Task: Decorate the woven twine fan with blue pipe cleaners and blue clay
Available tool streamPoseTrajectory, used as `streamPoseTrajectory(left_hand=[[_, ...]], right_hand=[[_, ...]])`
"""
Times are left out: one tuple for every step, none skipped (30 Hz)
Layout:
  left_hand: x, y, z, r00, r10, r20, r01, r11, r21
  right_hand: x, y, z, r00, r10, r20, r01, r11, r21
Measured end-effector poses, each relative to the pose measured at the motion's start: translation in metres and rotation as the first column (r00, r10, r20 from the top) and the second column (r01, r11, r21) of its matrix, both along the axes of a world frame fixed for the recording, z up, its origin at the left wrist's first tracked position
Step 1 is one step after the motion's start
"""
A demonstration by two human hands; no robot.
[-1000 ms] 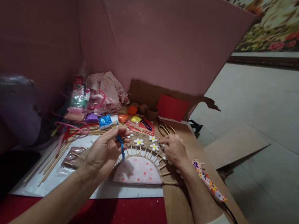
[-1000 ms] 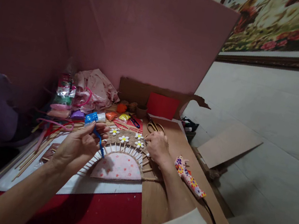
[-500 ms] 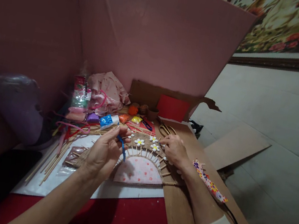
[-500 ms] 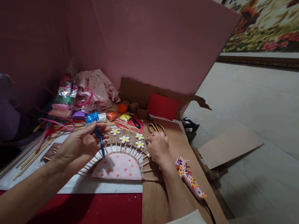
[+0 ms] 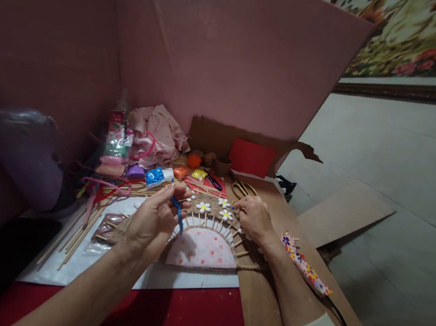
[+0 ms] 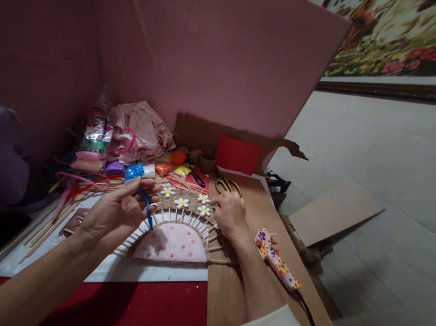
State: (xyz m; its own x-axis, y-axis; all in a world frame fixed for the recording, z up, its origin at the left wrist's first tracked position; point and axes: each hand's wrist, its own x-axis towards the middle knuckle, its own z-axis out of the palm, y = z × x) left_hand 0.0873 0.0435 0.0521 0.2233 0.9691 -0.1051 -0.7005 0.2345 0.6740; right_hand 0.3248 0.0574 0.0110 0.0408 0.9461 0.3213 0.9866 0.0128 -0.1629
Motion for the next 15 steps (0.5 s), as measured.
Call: streamPoseTrajectory(left_hand=[[0.0, -0.0001, 0.0001, 1.0, -0.001, -0.001, 0.001, 1.0, -0.002], [0.0, -0.0002, 0.0002, 1.0, -0.006, 0.0, 0.006, 1.0, -0.005], [0.0, -0.0002, 0.0001, 1.0, -0.007, 0.002, 0.007, 1.0, -0.004], [-0.0001, -0.0002, 0.0, 1.0, -0.007, 0.005, 0.007, 1.0, -0.002], [-0.0001, -0.0001, -0.0003, 1.0, -0.006, 0.006, 0.006, 1.0, 0.001], [-0.0001, 0.0001, -0.0007, 1.0, -0.005, 0.005, 0.005, 1.0, 0.002], [-0.0001, 0.0003, -0.0011, 1.0, -0.005, 0.004, 0.005, 1.0, 0.005], [-0.0002, 0.0004, -0.0015, 1.0, -0.008, 0.004, 0.008, 1.0, 0.008], [-0.0002, 0.0005, -0.0018, 1.0, -0.013, 0.003, 0.013, 1.0, 0.009], [-0.0003, 0.0006, -0.0021, 1.0, -0.017, 0.004, 0.016, 1.0, 0.009], [-0.0003, 0.0007, -0.0024, 1.0, -0.017, 0.006, 0.017, 1.0, 0.01], [-0.0002, 0.0007, -0.0026, 1.0, -0.017, 0.009, 0.017, 1.0, 0.012], [-0.0002, 0.0008, -0.0028, 1.0, -0.015, 0.011, 0.015, 1.0, 0.014], [-0.0002, 0.0008, -0.003, 1.0, -0.013, 0.012, 0.012, 1.0, 0.016], [-0.0001, 0.0009, -0.0032, 1.0, -0.011, 0.011, 0.011, 1.0, 0.018]], right_hand=[[0.0002, 0.0002, -0.0005, 1.0, 0.003, 0.006, -0.003, 1.0, -0.003], [0.0005, 0.0004, -0.0012, 1.0, 0.012, 0.018, -0.012, 1.0, -0.015], [0.0008, 0.0005, -0.0019, 0.999, 0.023, 0.036, -0.022, 0.999, -0.033], [0.0011, 0.0004, -0.0026, 0.998, 0.034, 0.055, -0.031, 0.998, -0.051], [0.0014, 0.0003, -0.0032, 0.996, 0.04, 0.074, -0.036, 0.997, -0.062], [0.0016, 0.0002, -0.0037, 0.995, 0.038, 0.088, -0.033, 0.998, -0.062], [0.0017, 0.0, -0.0041, 0.995, 0.029, 0.098, -0.023, 0.998, -0.054], [0.0017, -0.0001, -0.0043, 0.995, 0.015, 0.101, -0.011, 0.999, -0.039], [0.0015, -0.0002, -0.0044, 0.996, 0.001, 0.095, 0.001, 1.0, -0.02], [0.0013, -0.0003, -0.0045, 0.997, -0.009, 0.081, 0.01, 1.0, -0.002], [0.001, -0.0002, -0.0046, 0.998, -0.017, 0.064, 0.016, 1.0, 0.013], [0.0006, -0.0002, -0.0046, 0.999, -0.021, 0.046, 0.019, 0.999, 0.027], [0.0001, -0.0001, -0.0046, 0.999, -0.023, 0.031, 0.022, 0.999, 0.039], [-0.0004, -0.0001, -0.0047, 0.999, -0.026, 0.018, 0.025, 0.999, 0.048], [-0.0008, -0.0001, -0.0047, 0.999, -0.031, 0.01, 0.03, 0.998, 0.055]])
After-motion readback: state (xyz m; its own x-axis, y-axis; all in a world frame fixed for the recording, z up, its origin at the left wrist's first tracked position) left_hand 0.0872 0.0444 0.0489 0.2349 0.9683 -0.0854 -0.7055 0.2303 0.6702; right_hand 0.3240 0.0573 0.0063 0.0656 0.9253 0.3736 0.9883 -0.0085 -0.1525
